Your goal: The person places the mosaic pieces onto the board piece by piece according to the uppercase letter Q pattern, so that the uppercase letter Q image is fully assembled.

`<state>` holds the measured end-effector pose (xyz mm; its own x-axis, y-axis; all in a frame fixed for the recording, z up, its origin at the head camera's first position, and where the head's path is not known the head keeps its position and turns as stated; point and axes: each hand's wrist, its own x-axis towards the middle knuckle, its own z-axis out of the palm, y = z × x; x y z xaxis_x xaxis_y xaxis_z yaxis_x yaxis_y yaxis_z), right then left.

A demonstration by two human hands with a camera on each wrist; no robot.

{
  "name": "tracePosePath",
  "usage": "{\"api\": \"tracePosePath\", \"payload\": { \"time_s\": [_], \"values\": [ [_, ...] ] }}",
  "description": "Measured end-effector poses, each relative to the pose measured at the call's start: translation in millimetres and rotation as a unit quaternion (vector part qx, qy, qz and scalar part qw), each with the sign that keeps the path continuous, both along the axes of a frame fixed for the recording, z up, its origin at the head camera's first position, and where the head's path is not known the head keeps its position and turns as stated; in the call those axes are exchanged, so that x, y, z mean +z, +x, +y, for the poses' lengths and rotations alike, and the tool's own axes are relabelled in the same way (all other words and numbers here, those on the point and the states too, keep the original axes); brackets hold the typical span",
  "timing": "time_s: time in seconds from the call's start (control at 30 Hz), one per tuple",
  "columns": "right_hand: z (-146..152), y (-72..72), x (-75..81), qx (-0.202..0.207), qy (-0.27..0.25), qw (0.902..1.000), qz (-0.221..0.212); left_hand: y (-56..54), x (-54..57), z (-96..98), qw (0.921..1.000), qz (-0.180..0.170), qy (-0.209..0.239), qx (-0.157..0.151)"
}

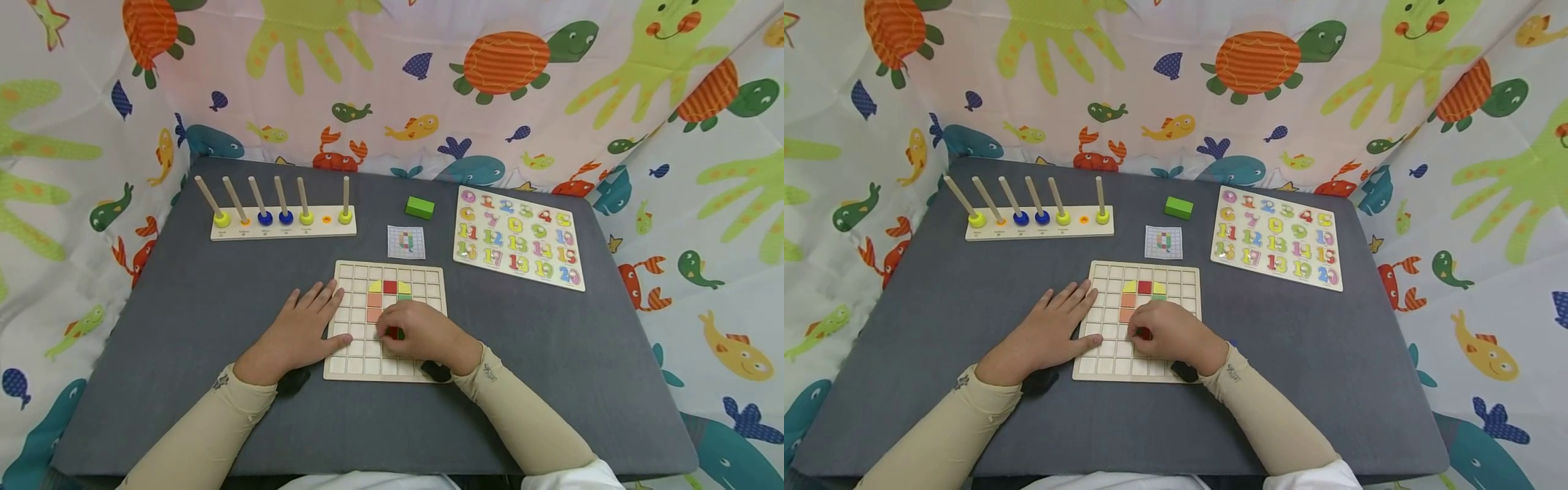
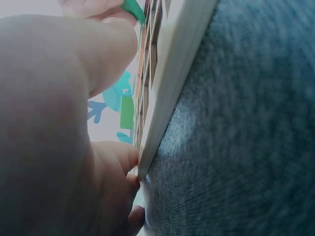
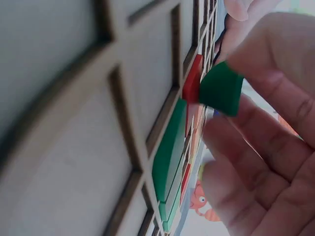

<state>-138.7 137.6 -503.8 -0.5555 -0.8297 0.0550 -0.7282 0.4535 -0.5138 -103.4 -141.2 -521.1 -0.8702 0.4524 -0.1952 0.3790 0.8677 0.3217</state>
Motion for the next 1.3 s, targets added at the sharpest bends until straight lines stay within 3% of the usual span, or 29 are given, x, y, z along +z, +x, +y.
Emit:
{"api": "tracePosePath", "payload": {
  "time_s": [0.13, 0.37, 0.57, 1.07, 1.3],
  "values": [
    [2, 3.3, 3.0, -0.002, 0.013, 0.9998, 0.015, -0.6, -0.1, 1.1, 1.0, -0.001, 0.0, -0.001],
    [3, 8.3, 4.9, -0.032, 0.046, 0.9931, 0.102, -0.5, 2.5, 2.3, 1.0, -0.002, -0.005, -0.001],
    [-8, 9.1, 7.2, -0.027, 0.039, 0.9917, 0.12, -1.2, 2.1, 2.6, 0.9999, -0.001, -0.01, 0.002],
    [-19, 0.5, 6.8, -0.017, 0.097, 0.9903, 0.097, -0.7, 2.1, 2.0, 1.0, 0.003, -0.003, 0.001],
    [-22, -9.5, 13.8, -0.002, 0.079, 0.9969, -0.004, -0.6, -0.2, 1.3, 1.0, 0.005, -0.003, 0.0]
  ]
}}
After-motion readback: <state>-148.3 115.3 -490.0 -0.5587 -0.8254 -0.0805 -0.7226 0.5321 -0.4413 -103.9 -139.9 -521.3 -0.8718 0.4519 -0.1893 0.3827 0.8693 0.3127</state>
